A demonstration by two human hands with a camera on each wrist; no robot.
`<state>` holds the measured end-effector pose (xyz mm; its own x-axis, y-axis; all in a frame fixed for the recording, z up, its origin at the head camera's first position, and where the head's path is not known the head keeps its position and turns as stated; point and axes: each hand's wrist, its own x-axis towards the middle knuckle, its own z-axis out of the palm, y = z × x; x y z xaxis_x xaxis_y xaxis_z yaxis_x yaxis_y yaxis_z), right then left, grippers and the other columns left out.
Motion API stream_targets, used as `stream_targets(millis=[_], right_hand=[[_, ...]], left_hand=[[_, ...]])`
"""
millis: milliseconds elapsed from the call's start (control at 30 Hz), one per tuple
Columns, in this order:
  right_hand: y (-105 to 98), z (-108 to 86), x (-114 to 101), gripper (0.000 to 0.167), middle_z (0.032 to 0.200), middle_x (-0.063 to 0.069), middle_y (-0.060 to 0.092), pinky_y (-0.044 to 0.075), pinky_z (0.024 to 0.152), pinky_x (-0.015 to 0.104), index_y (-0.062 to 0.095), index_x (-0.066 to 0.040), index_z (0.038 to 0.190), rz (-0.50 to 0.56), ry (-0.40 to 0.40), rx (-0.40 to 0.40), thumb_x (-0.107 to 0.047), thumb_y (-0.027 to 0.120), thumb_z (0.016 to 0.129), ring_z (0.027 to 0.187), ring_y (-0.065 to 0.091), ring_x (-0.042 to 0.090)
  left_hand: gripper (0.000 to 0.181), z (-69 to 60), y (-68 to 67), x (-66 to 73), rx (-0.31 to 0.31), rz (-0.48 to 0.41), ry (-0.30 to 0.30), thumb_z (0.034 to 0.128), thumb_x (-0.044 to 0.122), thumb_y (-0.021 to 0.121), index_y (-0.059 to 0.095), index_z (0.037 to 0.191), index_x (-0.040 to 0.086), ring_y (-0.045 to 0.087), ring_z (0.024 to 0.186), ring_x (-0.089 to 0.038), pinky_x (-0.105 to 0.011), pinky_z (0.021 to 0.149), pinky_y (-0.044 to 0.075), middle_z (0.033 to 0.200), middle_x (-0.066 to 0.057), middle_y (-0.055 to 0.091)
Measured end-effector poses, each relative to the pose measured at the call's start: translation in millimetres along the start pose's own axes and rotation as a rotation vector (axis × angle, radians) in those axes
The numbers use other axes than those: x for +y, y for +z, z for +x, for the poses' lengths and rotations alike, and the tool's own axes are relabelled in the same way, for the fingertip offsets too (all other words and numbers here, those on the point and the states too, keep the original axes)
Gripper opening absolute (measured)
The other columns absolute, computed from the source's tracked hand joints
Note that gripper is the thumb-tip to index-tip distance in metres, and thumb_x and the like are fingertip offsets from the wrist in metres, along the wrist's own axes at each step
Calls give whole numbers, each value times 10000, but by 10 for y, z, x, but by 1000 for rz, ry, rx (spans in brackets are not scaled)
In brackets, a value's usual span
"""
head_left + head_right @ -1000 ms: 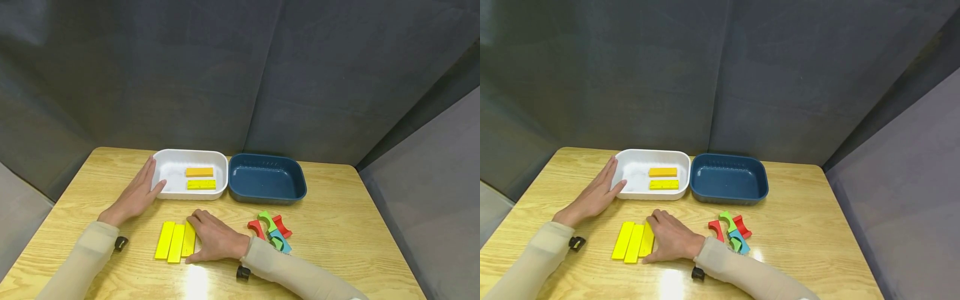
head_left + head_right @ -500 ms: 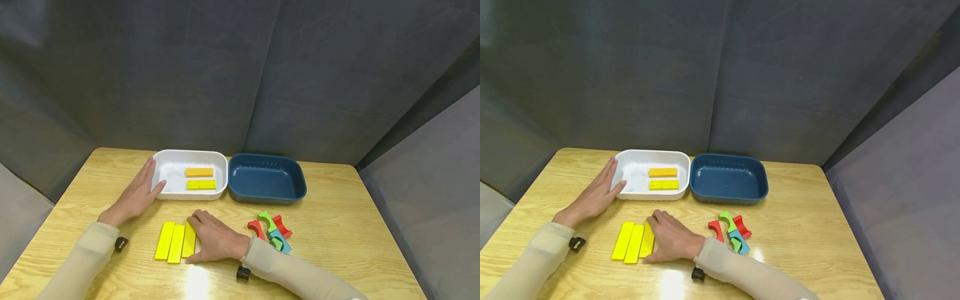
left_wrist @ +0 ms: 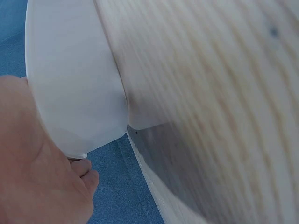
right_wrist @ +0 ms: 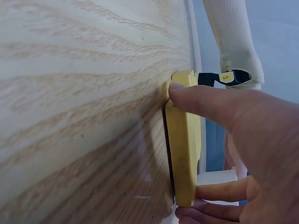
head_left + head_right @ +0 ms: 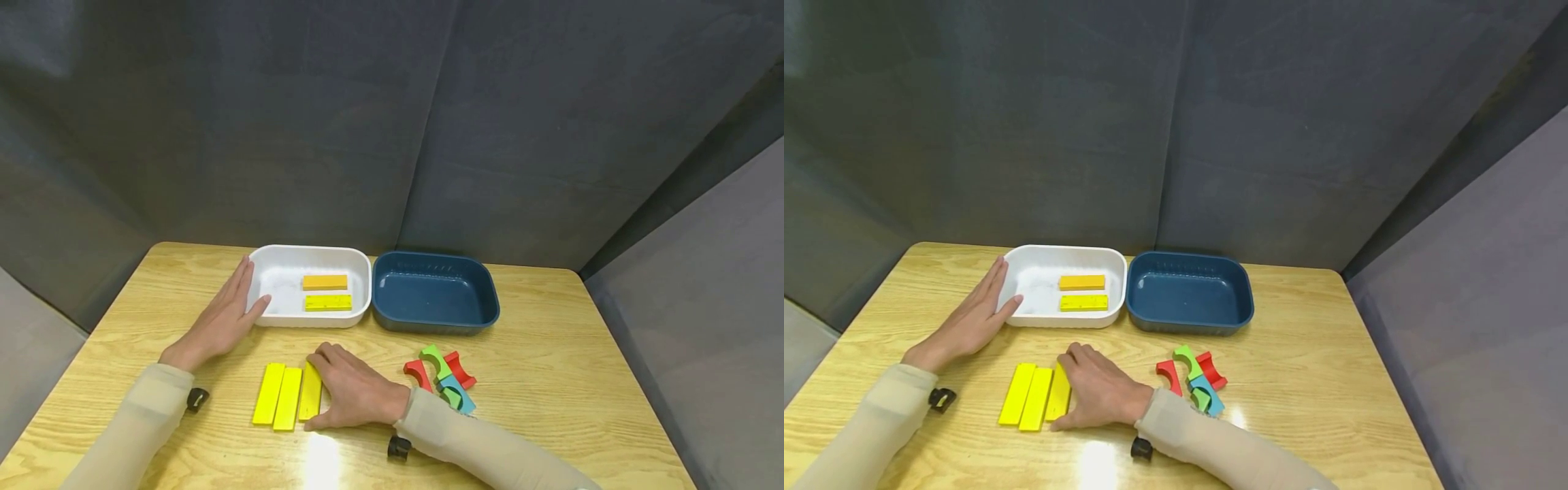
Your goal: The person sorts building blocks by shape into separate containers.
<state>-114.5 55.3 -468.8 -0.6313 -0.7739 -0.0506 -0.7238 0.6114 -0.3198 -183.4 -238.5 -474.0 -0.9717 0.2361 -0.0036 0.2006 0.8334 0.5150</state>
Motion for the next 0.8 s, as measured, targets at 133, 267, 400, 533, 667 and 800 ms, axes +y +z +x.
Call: stream_targets(millis=[133, 267, 400, 533, 667, 800], right_hand=[[-13, -5, 0, 989, 1329, 39, 527, 484, 968, 189, 541, -33, 1503, 2, 8, -5, -632, 889, 797, 1104, 509, 124], [-31, -10, 1, 992, 1329, 37, 526, 488, 974, 196, 537, -36, 1506, 0, 16, -9, -636, 887, 798, 1109, 512, 126], [-38, -19, 5, 996, 1334, 41, 526, 490, 980, 201, 533, -34, 1509, -4, 17, -9, -639, 885, 799, 1112, 514, 130], [-36, -27, 13, 995, 1325, 42, 529, 488, 965, 198, 536, -32, 1501, -5, 6, -1, -639, 887, 796, 1100, 512, 128], [-44, -32, 18, 993, 1313, 41, 532, 485, 946, 193, 538, -28, 1492, -6, -5, 11, -638, 891, 792, 1085, 509, 124], [-65, -38, 22, 992, 1297, 39, 538, 486, 945, 192, 546, -25, 1479, -11, -9, 25, -639, 897, 783, 1078, 512, 129]], left_hand=[[900, -2, -2, 0, -1, 0, -2, 1132, 577, 361, -102, 1706, 60, -15, 1652, -420, -657, 1302, 103, 1780, -46, -220], [900, -4, -2, -5, -2, -1, 1, 1132, 577, 361, -105, 1706, 62, -17, 1653, -418, -655, 1303, 100, 1780, -45, -221], [900, -3, -2, -7, -1, -3, 5, 1132, 575, 363, -103, 1706, 61, -15, 1653, -418, -653, 1304, 100, 1781, -47, -218], [899, -2, -1, -6, -1, -3, 5, 1133, 577, 358, -103, 1705, 59, -24, 1654, -411, -653, 1304, 101, 1781, -47, -219], [898, -4, -3, -7, 1, -6, 7, 1133, 576, 357, -102, 1706, 59, -23, 1654, -413, -655, 1304, 98, 1780, -45, -222], [899, -6, -5, -7, 1, -8, 9, 1133, 575, 362, -104, 1706, 63, -20, 1654, -415, -657, 1303, 96, 1780, -43, -221]])
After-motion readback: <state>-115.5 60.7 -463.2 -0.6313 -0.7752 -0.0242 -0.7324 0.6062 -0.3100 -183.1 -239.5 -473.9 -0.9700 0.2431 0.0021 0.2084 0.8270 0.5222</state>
